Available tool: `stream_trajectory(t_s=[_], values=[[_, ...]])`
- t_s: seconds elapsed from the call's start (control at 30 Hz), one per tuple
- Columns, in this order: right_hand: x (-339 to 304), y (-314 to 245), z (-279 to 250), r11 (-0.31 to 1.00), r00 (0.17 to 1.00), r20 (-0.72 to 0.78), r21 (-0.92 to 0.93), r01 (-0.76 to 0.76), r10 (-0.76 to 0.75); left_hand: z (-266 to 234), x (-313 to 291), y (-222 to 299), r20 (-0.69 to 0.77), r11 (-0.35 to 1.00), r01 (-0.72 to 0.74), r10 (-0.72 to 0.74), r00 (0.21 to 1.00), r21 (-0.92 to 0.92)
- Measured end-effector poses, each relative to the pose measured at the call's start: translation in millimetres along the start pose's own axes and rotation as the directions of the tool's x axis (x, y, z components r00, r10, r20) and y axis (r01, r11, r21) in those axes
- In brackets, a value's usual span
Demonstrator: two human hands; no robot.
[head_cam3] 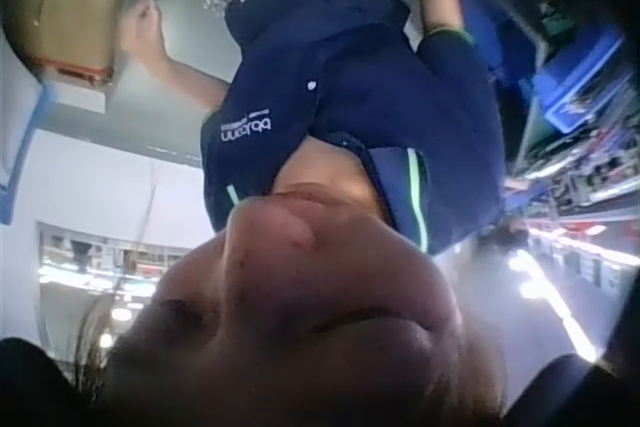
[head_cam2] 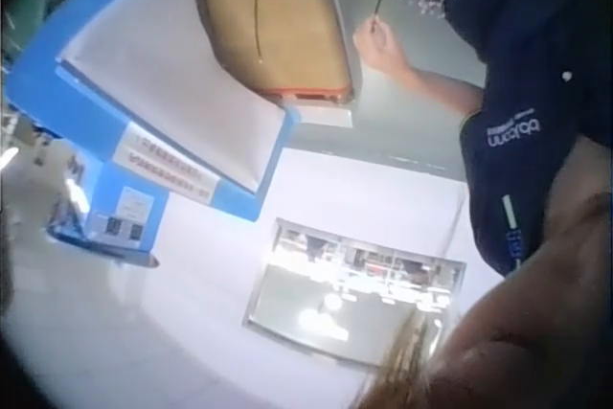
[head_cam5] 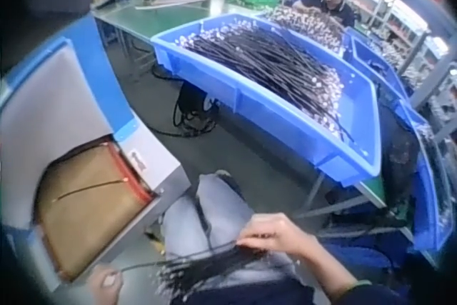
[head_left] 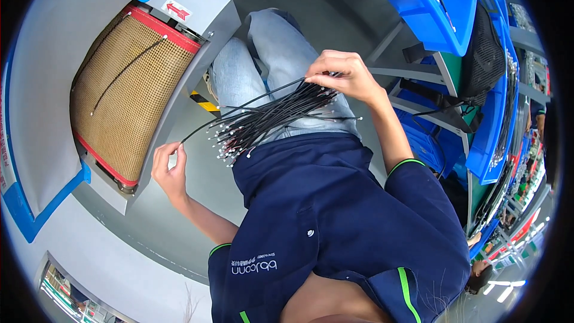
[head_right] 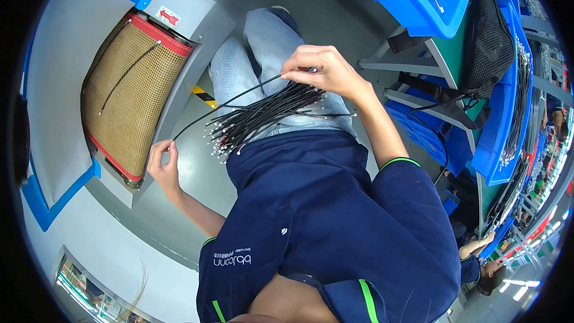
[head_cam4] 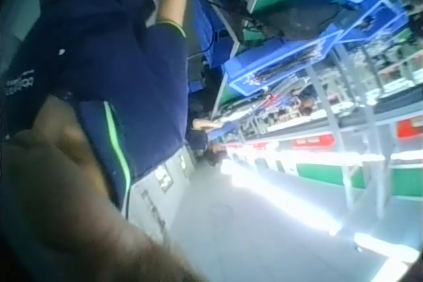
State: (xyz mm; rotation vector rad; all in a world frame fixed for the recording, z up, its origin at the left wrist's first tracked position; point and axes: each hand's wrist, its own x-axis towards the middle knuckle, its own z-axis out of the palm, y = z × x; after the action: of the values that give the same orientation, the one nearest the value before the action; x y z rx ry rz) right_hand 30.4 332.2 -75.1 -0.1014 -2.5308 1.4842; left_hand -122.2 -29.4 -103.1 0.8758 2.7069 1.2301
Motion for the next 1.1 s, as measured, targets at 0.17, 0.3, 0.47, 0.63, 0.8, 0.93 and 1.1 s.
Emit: stream_trajectory(t_s=[0.17, 0.3, 0.47, 0.63, 0.8, 0.93, 1.1], values=[[-2, -1, 1, 1.000, 0.999, 0.027, -0.002, 0.020, -0.020, -3, -2, -1, -0.003, 1.000, -0.019, 0.019, 1.000, 0.005], [0, -7, 2, 0.998, 0.996, 0.058, -0.011, -0.068, 0.068, -4, 1, -1, 0.005, 1.000, -0.004, 0.004, 1.000, 0.006], [8, -11, 5, 0.997, 0.992, 0.102, -0.017, -0.078, 0.079, -9, 5, -8, -0.006, 1.000, -0.014, 0.014, 1.000, 0.007], [29, -27, 18, 0.999, 0.994, 0.106, -0.021, -0.035, 0.037, -36, 18, -15, -0.001, 1.000, -0.008, 0.008, 1.000, 0.023], [96, -52, 61, 0.990, 0.995, 0.028, -0.092, 0.102, -0.100, -94, 63, -53, -0.030, 0.997, -0.017, 0.019, 0.999, 0.069], [162, -79, 107, 0.959, 0.975, 0.023, -0.174, 0.223, -0.223, -149, 97, -89, -0.082, 0.992, 0.046, -0.037, 0.996, 0.114], [220, -98, 154, 0.928, 0.948, -0.003, -0.205, 0.310, -0.318, -203, 127, -125, -0.125, 0.987, 0.056, -0.038, 0.991, 0.148]])
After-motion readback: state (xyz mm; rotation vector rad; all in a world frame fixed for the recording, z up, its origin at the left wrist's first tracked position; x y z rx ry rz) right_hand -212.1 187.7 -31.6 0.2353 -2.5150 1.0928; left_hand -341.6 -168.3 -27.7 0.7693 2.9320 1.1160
